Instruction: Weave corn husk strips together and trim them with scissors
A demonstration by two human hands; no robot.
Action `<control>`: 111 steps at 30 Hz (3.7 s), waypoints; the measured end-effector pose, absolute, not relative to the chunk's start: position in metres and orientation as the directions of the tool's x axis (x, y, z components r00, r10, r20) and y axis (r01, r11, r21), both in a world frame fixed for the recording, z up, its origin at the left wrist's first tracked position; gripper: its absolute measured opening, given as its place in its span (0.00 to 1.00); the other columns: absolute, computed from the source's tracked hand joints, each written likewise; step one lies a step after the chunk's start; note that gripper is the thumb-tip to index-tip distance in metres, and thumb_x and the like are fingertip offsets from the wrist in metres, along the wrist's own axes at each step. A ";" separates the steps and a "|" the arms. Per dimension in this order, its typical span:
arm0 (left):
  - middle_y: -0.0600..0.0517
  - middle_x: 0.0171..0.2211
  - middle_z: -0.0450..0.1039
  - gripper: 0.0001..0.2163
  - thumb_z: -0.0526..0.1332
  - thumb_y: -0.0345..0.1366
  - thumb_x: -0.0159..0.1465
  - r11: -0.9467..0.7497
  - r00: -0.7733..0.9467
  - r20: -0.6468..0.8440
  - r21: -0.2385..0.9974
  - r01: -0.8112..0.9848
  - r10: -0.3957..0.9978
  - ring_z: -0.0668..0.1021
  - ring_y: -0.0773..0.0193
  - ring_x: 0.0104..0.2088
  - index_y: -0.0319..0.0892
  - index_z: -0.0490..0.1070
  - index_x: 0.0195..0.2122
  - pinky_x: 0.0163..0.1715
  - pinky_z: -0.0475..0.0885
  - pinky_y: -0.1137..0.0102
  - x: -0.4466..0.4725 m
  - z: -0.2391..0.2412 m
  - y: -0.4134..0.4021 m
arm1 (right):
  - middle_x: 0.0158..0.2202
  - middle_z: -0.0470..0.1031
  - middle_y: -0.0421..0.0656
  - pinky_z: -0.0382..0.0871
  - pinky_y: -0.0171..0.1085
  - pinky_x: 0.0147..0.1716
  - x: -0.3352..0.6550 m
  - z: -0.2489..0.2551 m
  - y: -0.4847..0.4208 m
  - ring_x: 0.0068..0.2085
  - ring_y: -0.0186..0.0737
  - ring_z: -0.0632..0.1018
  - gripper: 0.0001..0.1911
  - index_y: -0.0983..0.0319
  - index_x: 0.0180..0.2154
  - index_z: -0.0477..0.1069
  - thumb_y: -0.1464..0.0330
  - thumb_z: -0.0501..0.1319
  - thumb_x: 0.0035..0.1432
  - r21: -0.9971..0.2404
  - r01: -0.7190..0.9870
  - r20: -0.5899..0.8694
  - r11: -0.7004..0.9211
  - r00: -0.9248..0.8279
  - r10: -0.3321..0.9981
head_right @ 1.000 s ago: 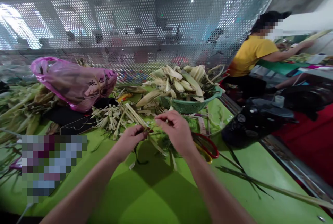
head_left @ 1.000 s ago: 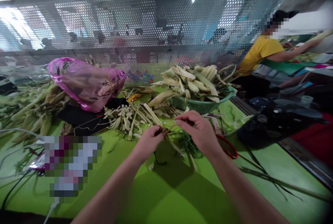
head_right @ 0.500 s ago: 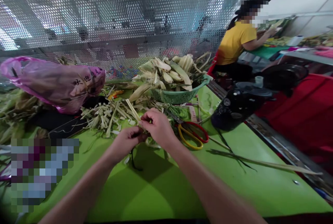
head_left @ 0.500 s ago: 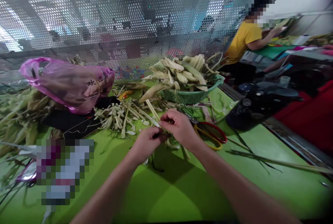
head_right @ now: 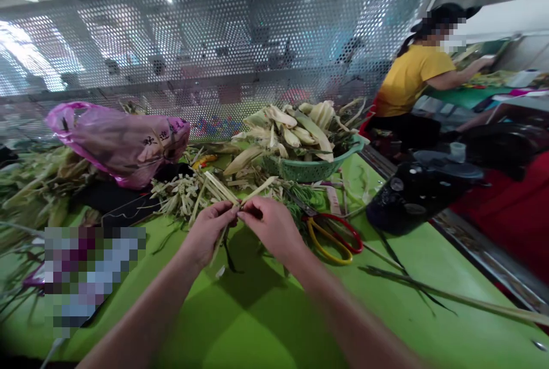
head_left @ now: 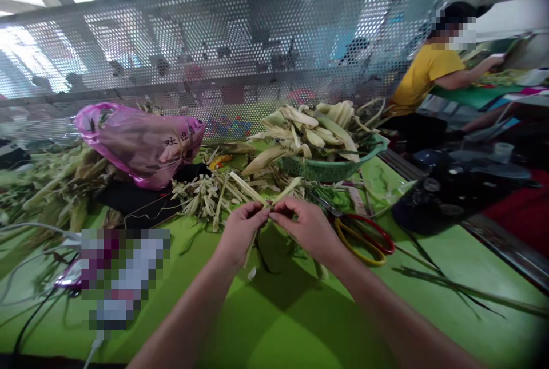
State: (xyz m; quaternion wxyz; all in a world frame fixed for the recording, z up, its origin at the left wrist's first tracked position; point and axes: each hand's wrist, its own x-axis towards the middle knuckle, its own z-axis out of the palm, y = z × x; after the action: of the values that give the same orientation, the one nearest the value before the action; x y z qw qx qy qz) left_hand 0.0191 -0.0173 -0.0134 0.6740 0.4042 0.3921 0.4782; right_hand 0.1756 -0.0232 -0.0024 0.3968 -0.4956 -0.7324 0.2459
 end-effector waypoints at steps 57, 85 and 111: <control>0.52 0.34 0.74 0.13 0.68 0.36 0.51 -0.001 0.174 0.057 0.952 -0.307 0.983 0.73 0.66 0.37 0.40 0.72 0.37 0.40 0.66 0.71 0.020 -0.017 -0.014 | 0.30 0.75 0.43 0.71 0.41 0.36 0.171 -0.013 -0.021 0.33 0.40 0.75 0.14 0.62 0.32 0.72 0.59 0.68 0.47 -0.991 -0.086 0.096 0.101 0.057 0.994; 0.50 0.34 0.77 0.10 0.61 0.29 0.54 -0.068 0.239 0.090 0.993 -0.098 0.967 0.75 0.62 0.37 0.39 0.74 0.37 0.42 0.66 0.70 0.018 -0.017 -0.010 | 0.34 0.78 0.43 0.65 0.33 0.25 0.170 0.000 -0.026 0.31 0.37 0.74 0.13 0.61 0.39 0.75 0.65 0.64 0.51 -0.993 0.044 0.101 0.105 -0.096 0.990; 0.55 0.26 0.68 0.04 0.57 0.33 0.57 -0.108 0.236 0.059 0.974 0.200 0.970 0.68 0.68 0.28 0.40 0.69 0.29 0.29 0.60 0.73 0.016 -0.021 -0.010 | 0.36 0.77 0.42 0.68 0.38 0.40 0.168 -0.010 -0.029 0.38 0.40 0.76 0.06 0.59 0.36 0.76 0.67 0.62 0.56 -0.808 0.317 0.510 0.496 -0.042 0.859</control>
State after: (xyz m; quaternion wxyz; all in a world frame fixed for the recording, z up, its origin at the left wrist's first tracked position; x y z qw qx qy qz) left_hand 0.0160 -0.0103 -0.0211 0.4768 0.6252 0.4678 0.4036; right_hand 0.1680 -0.0294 -0.0097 0.5385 -0.4346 -0.6766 0.2515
